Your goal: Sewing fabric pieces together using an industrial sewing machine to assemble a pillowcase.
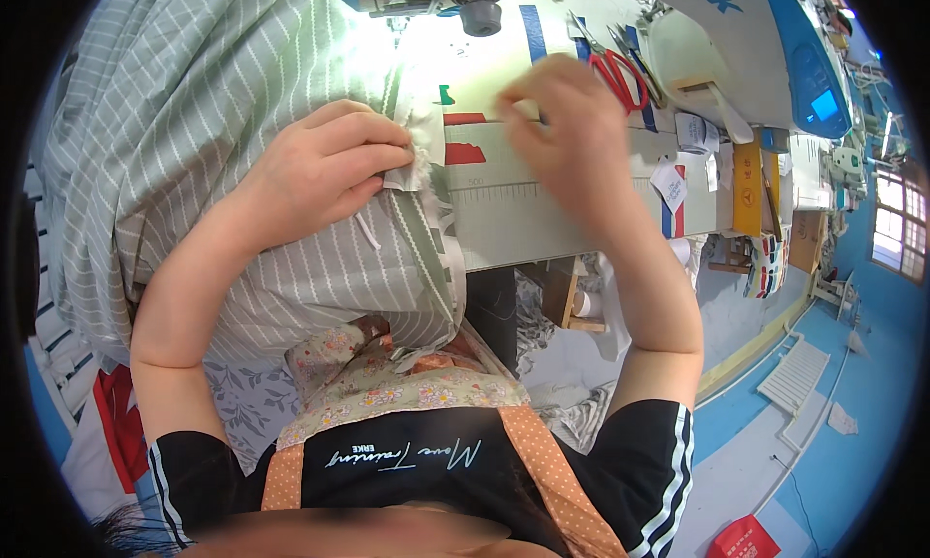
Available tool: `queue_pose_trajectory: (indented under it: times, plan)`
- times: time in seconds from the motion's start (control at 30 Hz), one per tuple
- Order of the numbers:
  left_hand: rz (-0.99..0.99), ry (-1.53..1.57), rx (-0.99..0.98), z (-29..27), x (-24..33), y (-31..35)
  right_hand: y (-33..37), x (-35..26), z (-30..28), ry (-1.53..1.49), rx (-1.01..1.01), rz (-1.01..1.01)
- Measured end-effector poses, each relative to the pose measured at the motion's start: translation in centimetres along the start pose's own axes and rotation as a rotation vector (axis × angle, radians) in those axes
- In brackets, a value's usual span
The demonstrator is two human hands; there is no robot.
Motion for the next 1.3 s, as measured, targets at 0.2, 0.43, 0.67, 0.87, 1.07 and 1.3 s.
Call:
queue_pose_trajectory:
  times: [0.2, 0.43, 0.67, 0.87, 1.07, 1.3]
  plan:
    - [-0.009, -0.026, 0.006, 0.0, 0.0, 0.1, -1.4, -3.2, 3.2, -0.288, -0.255, 0.042]
    - [-0.013, -0.066, 0.0, 0.1, 0.2, 0.0, -1.2, -3.9, 5.0, -0.182, -0.174, 0.022]
    - [-0.012, -0.1, -0.009, 0.2, 0.2, 0.1, -1.1, -3.7, 5.3, -0.197, -0.177, 0.038]
    - [-0.035, -0.143, -0.022, 0.2, 0.4, -0.1, -1.0, -3.6, 5.0, -0.226, -0.174, 0.052]
    - [-0.042, -0.165, -0.054, 0.3, 0.2, 0.0, -0.9, -3.6, 5.2, -0.237, -0.157, 0.036]
    - [0.008, -0.164, -0.002, 0.3, 0.2, -0.1, -0.8, -3.4, 5.0, -0.272, -0.148, 0.053]
Point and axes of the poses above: each hand's wrist, its own y-axis away from the middle knuckle, its own z-axis out of the palm, x = y × z, the point moved 3 cm from there along -y, towards the middle knuckle, and after that the axes turned 2 degrees about z, right-handed, at the moved point
